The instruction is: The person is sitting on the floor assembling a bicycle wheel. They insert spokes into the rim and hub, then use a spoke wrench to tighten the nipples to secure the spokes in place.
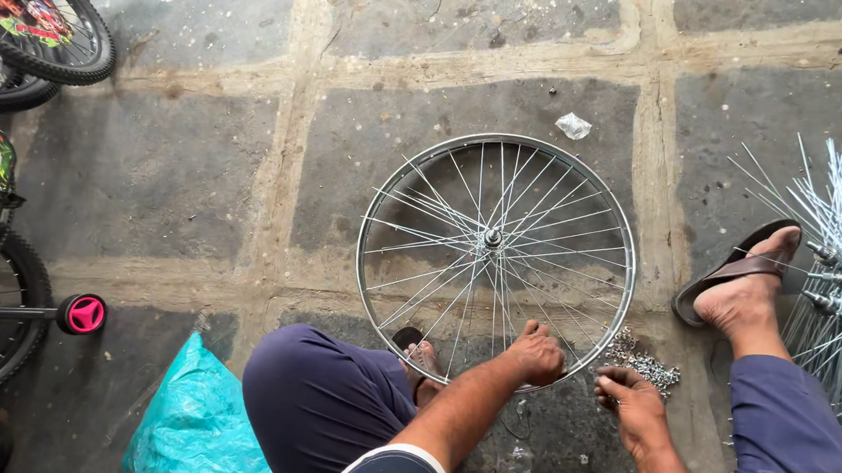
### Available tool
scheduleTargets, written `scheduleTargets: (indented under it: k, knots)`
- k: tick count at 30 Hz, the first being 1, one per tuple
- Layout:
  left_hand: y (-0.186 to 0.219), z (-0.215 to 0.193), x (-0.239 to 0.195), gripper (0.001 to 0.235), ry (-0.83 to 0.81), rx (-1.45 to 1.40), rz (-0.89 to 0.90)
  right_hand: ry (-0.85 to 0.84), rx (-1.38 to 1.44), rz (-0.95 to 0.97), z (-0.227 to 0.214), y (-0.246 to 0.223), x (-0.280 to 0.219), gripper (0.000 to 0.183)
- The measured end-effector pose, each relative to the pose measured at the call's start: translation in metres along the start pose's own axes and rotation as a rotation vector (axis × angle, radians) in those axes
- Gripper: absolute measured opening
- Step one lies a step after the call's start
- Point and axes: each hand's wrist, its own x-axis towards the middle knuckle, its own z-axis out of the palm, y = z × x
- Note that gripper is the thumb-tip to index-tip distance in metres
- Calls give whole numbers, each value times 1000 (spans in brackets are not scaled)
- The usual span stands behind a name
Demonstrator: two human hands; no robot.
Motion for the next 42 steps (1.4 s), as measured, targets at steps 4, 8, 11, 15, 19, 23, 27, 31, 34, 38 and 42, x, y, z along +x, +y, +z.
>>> scheduleTargets:
  k: [4,8,11,15,19,23,27,31,34,38,42]
  knots:
    - [-1,-4,3,30,29,8,2,128,-51,8,-9,-2,13,11]
    - [2,1,18,30,-3,235,34,361,-321,-26,-31,4,33,6]
    - [-8,13,30,41,38,229,42,445,-375,-54,-56,25,58,18]
    - [-1,22,34,31,220,-43,-47,591,-644,-122,-83,60,77,34]
    - [4,-1,23,22,186,-129,24,568,-279,-124,-96,73,91,12]
    - [11,-20,12,19,226,-202,19,613,-379,-182,-95,61,85,9]
    - [16,-32,13,21,255,-84,58,593,-194,-90,-87,40,73,9]
    - [21,-37,14,21,146,-142,-38,596,-228,-25,-75,26,61,15]
    - [21,-30,14,18,220,-215,-28,601,-617,-175,-75,31,60,21]
    - [15,-19,23,24,152,-244,-22,461,-952,8,-66,33,63,23]
    - [15,-18,20,32,58,-221,-70,422,-1151,-38,-50,37,61,23]
